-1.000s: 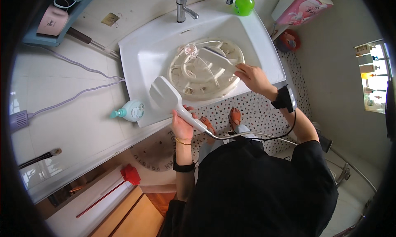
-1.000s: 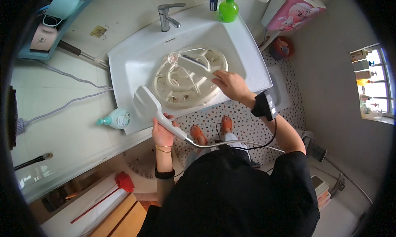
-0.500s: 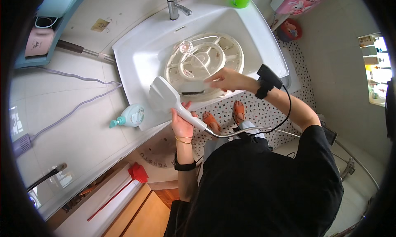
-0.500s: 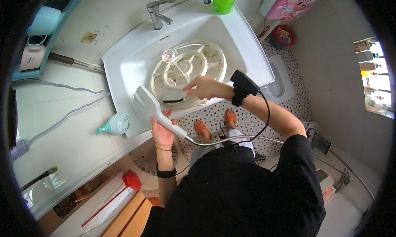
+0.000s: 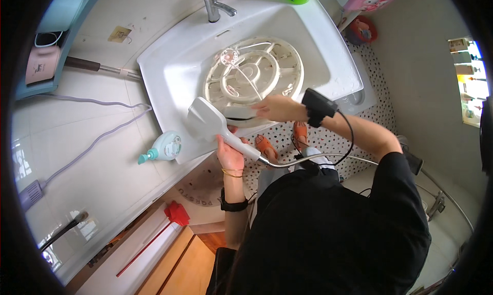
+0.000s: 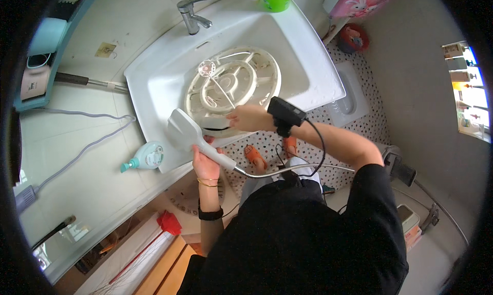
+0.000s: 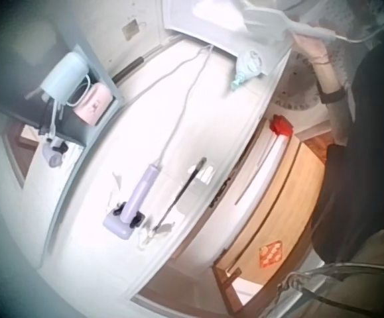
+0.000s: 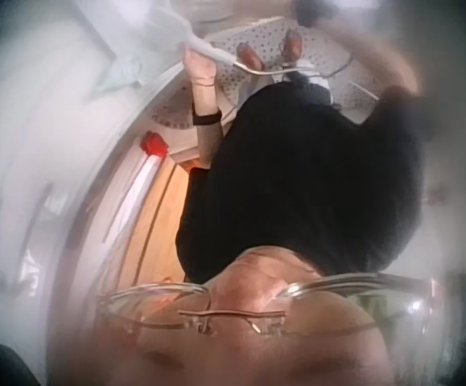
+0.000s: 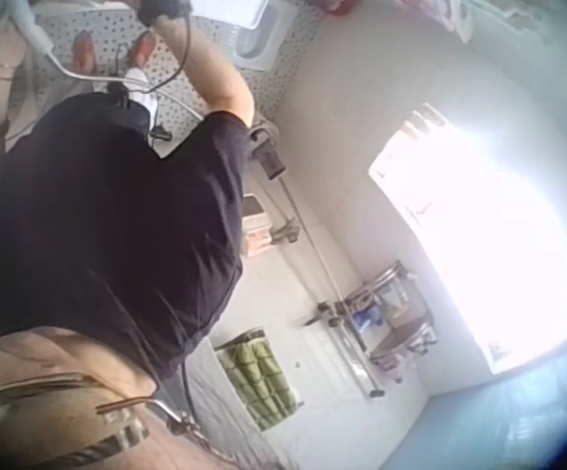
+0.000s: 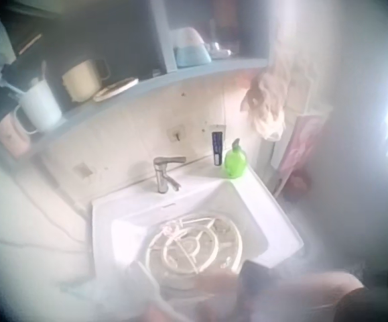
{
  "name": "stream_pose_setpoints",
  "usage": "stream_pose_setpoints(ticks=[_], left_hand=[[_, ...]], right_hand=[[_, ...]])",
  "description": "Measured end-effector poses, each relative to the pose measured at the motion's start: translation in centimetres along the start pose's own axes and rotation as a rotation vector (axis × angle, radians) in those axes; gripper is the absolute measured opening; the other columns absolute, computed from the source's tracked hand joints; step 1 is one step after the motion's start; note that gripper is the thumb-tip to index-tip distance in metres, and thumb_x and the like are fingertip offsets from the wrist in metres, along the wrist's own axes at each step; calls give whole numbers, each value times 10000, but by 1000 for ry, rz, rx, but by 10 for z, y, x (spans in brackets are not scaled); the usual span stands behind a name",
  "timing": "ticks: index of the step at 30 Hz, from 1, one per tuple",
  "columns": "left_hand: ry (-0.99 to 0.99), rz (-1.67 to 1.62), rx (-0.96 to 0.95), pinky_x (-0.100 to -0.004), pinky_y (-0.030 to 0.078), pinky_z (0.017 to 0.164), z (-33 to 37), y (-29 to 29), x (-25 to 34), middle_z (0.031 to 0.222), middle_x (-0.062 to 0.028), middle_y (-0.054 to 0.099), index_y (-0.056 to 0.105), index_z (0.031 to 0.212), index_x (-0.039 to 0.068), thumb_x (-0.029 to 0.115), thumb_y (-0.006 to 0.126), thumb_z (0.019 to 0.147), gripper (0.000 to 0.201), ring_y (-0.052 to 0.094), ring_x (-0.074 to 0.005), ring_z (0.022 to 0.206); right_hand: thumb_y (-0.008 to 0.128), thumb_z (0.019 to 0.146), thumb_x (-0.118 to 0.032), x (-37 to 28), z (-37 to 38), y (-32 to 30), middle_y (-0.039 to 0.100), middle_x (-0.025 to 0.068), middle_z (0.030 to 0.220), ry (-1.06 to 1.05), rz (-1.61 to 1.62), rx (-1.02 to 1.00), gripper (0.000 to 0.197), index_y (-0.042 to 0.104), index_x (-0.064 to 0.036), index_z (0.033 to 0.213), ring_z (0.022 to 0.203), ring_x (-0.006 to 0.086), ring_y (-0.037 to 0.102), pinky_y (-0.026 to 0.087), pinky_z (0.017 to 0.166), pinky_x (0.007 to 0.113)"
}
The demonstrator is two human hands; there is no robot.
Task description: Cleaning a circular laundry hanger with clips in a bathroom sink.
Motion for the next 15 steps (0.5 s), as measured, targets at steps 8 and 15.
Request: stream_pose_setpoints(ticks=[8,15], left_hand=[[-15,-80,-27,-381,409,638,5,2,2,1116,-87,458,414,1117,97,434,331,867,428,491,-256,660],[-17,-83,-37,-386,412,626,6,-3,-1,1125,-81,448,410,1122,96,426,339,865,424,488,-258,648]], right_hand=[[528,767,-260,1,-5,-10,606,155,790,-37,-91,152,321,560,-185,1078,736,298,585,456,658,370],[525,780,-272,20,-10,-40,584,116,623,-114,-302,324,304,558,-226,1079,556,287,564,449,554,380]])
Point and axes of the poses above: each hand's wrist, its own z-axis towards the middle knuckle, its own y-axis out of the palm, x = y × z, the point moved 3 cm from there along z, towards the middle knuckle
